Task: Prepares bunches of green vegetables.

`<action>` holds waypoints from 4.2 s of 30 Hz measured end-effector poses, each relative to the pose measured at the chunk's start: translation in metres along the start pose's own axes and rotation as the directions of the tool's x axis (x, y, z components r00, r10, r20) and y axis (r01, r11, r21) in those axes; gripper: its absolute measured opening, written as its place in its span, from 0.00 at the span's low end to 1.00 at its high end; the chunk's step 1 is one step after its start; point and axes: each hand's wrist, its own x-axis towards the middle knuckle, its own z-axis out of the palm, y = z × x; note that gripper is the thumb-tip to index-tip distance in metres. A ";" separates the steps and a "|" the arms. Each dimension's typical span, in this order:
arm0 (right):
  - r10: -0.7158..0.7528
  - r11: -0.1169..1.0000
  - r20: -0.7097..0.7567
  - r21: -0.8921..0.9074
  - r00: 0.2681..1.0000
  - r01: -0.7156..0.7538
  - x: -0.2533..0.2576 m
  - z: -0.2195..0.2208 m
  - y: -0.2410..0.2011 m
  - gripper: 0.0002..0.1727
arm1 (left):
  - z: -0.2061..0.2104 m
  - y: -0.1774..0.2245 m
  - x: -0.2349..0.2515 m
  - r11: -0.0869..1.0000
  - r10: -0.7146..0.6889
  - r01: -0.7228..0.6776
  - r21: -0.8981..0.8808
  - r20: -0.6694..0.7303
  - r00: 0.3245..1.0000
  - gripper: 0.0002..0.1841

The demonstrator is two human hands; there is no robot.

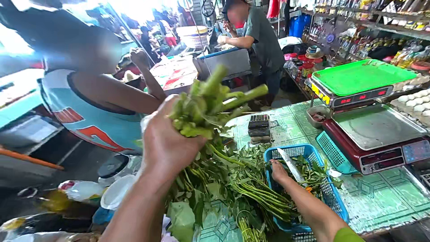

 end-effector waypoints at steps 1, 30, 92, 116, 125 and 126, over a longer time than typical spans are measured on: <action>-0.015 1.000 -0.009 0.005 1.000 0.015 0.002 0.001 0.006 0.37 | -0.003 -0.002 0.003 1.000 -0.013 0.013 -0.005 -0.060 0.998 0.35; -0.478 0.867 -0.335 -0.330 0.812 0.374 -0.152 -0.023 -0.065 0.16 | -0.032 -0.037 0.015 0.944 -0.296 0.273 -0.187 -0.107 0.949 0.44; 0.162 0.987 0.069 0.005 0.984 -0.163 -0.227 -0.065 0.044 0.28 | 0.318 0.011 -0.074 0.921 -0.389 0.114 0.372 0.867 0.312 0.22; 0.349 0.907 -0.161 0.306 0.923 -0.289 -0.113 -0.066 0.112 0.45 | 0.072 0.069 0.055 0.993 -0.014 0.022 -0.119 0.067 0.998 0.27; -0.007 0.648 -0.272 0.731 0.962 0.212 -0.122 -0.132 0.101 0.27 | 0.142 0.083 0.022 0.942 0.056 -0.018 -0.336 0.102 0.993 0.22; -0.095 0.466 -0.286 0.833 0.953 0.297 -0.131 -0.147 0.094 0.33 | 0.151 0.084 0.019 0.936 0.067 -0.017 -0.352 0.131 0.989 0.22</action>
